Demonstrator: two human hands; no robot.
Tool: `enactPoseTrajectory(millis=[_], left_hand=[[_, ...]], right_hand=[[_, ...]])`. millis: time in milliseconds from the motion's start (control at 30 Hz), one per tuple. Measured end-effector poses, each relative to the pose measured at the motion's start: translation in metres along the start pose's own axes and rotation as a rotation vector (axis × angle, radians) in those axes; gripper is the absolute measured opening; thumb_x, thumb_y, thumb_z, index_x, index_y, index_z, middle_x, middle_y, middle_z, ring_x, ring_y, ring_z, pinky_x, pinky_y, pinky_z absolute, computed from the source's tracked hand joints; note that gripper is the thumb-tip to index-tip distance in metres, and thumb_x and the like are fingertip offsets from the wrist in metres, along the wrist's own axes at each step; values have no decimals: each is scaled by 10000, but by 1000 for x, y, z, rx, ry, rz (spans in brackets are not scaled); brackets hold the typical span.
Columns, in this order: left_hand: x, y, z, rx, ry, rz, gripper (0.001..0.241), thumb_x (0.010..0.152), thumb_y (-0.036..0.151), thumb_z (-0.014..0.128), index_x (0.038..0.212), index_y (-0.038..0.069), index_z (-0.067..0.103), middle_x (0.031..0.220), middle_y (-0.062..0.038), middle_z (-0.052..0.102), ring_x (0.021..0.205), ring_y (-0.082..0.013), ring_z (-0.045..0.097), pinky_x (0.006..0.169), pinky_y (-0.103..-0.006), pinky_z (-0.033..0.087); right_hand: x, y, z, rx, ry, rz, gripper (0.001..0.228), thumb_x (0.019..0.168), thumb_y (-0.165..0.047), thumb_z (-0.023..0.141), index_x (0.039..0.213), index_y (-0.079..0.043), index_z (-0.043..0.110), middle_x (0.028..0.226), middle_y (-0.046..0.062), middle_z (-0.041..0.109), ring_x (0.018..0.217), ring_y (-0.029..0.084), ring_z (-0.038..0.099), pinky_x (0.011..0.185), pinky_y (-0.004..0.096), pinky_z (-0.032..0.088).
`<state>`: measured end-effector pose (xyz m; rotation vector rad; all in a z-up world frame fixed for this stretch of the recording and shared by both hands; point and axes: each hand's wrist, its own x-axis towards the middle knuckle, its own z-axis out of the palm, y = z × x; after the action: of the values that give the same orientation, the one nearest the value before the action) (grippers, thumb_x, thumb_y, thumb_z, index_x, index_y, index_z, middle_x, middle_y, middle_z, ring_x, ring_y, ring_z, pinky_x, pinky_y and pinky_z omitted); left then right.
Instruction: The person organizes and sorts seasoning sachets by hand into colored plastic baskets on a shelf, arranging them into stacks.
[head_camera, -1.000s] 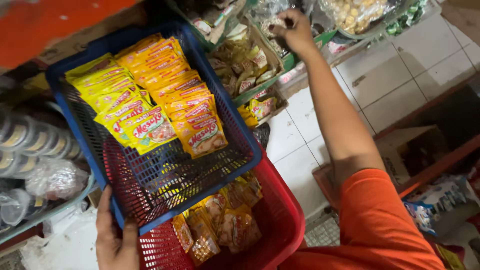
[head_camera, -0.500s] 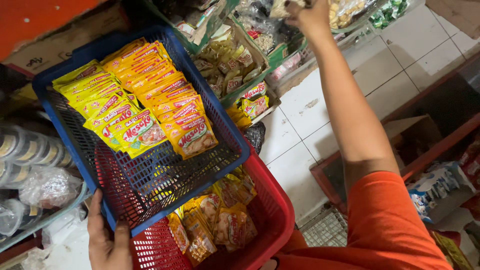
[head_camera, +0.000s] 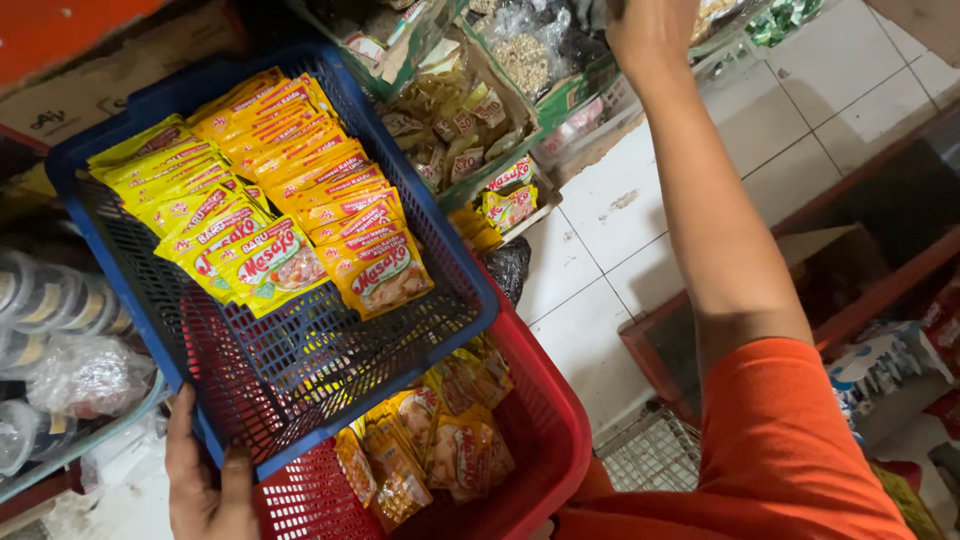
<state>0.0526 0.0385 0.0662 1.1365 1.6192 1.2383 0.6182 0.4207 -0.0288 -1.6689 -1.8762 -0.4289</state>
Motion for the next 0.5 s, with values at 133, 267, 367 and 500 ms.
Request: enactPoseTrajectory(millis=[133, 267, 367, 500], left_hand=[[-1, -1, 0, -20, 0, -9, 713, 922, -184, 358, 1612, -25, 276, 1586, -202, 434, 1405, -251, 484, 1203, -351, 351], [3, -4, -2, -26, -26, 21, 716, 922, -182, 358, 1614, -22, 272, 1588, -202, 430, 1405, -249, 482, 1203, -348, 348], [1, -6, -3, -29, -13, 7, 721, 921, -179, 364, 1616, -12, 274, 1585, -200, 433, 1392, -248, 491, 1189, -346, 363], [1, -7, -4, 59, -10, 15, 723, 915, -180, 383, 1611, -10, 283, 1587, -198, 434, 1392, -248, 491, 1175, -346, 369]], right_hand=[[-8, -12, -3, 18, 91, 1, 203, 739, -67, 805, 899, 13, 707, 866, 261, 693, 804, 463, 646, 693, 513, 507], [-13, -40, -7, 344, -66, 24, 112, 875, 24, 728, 983, 7, 704, 998, 223, 696, 934, 395, 670, 831, 468, 530], [-16, -65, -7, 759, 64, 117, 144, 944, 35, 691, 1085, 5, 703, 1048, 159, 715, 989, 304, 669, 884, 409, 533], [-15, -87, -10, 1469, 80, 709, 215, 1001, -84, 602, 1211, -123, 625, 1090, 23, 708, 938, 230, 701, 823, 373, 569]])
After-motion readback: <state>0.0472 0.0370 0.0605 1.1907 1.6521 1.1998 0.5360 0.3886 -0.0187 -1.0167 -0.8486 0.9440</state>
